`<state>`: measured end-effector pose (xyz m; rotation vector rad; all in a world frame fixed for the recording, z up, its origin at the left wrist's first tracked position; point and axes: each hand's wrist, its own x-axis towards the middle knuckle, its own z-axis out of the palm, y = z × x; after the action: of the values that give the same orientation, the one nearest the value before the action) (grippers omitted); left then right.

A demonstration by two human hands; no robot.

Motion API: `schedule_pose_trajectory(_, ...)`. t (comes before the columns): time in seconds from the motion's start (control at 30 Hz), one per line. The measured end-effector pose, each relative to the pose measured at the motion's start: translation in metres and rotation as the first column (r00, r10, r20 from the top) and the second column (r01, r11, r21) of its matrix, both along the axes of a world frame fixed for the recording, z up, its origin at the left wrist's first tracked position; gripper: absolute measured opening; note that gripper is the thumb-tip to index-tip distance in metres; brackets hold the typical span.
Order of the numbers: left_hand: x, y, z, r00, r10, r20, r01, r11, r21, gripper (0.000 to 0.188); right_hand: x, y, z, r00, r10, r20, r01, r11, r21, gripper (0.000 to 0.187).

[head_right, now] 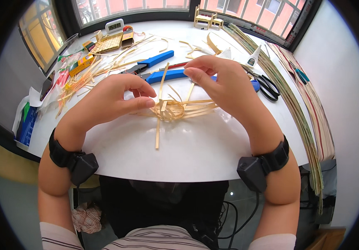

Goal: Weaving thin bamboo strips to construct a small object or basket structure.

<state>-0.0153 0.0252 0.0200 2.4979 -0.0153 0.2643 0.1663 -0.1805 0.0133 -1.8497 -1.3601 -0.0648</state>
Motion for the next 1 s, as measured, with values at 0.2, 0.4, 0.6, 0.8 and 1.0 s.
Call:
schedule_pose_trajectory(0.2, 0.0, 0.0, 0.0, 0.999, -0.028, -0.034, 0.028, 0.999, -0.019, 0.026, -0.008, 0.001, 0.001, 0.999, -0.024, 0.047, 0.025, 0.999, -0.02, 0.027)
schedule_pose_trajectory(0.4, -0.002, -0.001, 0.0, 0.999, -0.044, -0.016, 0.044, 0.999, -0.017, 0.026, -0.006, 0.001, 0.002, 0.999, 0.014, 0.043, -0.012, 0.999, -0.034, 0.026)
schedule_pose_trajectory(0.6, -0.001, -0.002, -0.002, 0.999, -0.049, -0.021, 0.048, 0.997, -0.055, 0.026, -0.02, -0.003, 0.004, 0.995, 0.081, 0.056, -0.082, 0.997, 0.003, 0.026)
schedule_pose_trajectory(0.8, -0.003, 0.0, -0.003, 0.999, -0.046, -0.004, 0.045, 0.998, -0.039, 0.025, -0.053, -0.015, 0.028, 0.985, 0.021, -0.172, -0.047, 0.988, -0.147, 0.029)
schedule_pose_trajectory(1.0, -0.001, 0.003, 0.001, 0.998, 0.0, -0.067, 0.004, 0.998, 0.065, 0.028, -0.057, -0.019, 0.024, 0.97, 0.043, -0.24, -0.133, 0.918, -0.374, 0.031)
